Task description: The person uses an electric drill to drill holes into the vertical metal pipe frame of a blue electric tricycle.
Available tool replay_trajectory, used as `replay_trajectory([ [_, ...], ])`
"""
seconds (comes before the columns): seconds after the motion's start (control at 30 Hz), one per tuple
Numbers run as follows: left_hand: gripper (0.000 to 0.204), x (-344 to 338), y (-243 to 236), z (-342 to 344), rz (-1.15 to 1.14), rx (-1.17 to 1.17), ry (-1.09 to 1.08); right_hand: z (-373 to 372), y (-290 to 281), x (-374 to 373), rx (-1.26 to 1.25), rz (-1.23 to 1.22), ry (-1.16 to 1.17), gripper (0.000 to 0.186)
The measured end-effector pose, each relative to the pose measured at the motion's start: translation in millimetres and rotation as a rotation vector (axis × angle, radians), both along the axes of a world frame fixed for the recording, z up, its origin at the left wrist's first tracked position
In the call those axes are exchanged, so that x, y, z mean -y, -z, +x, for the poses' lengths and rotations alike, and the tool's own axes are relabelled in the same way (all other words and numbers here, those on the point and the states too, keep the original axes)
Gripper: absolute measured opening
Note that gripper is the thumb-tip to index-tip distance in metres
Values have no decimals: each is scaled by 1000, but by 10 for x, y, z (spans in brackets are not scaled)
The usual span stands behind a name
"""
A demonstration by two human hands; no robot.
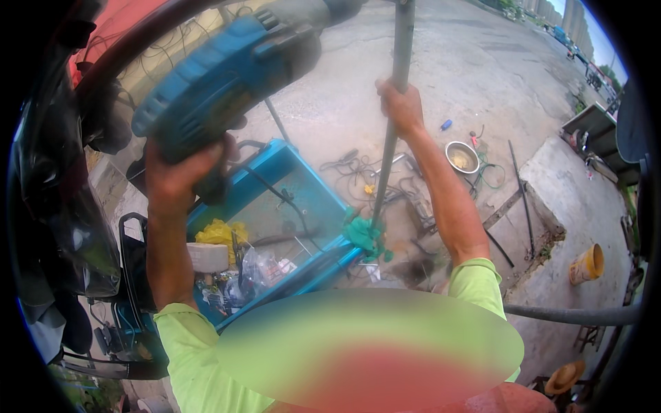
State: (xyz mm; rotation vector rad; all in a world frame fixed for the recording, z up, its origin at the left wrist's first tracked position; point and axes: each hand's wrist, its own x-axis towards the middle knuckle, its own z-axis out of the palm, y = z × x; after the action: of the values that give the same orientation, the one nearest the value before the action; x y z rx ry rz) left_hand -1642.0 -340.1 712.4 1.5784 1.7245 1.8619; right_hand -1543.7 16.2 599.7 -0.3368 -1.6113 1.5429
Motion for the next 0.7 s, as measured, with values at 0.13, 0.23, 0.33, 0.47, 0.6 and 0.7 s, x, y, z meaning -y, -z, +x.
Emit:
replay_trajectory([
  [0.13,48,16,24,-39,-25,-26,-6,-4,12,-14,-4,-1,-6,25],
  [0.23,46,19,15,23,-37,-25,-70,-1,7,-11,8,23,16,26],
  [0.33,45,35,17,-40,-45,-41,-47,2,1,-7,2,19,10,26],
  [0.47,44,-2,28,-12,-34,-39,-81,16,4,-17,3,8,17,26],
  [0.6,44,2,48,-47,-27,-24,-95,-13,19,-20,4,4,29,26],
  [0.7,44,18,44,-88,-43,-43,-87,-30,18,-29,17,2,33,26],
])
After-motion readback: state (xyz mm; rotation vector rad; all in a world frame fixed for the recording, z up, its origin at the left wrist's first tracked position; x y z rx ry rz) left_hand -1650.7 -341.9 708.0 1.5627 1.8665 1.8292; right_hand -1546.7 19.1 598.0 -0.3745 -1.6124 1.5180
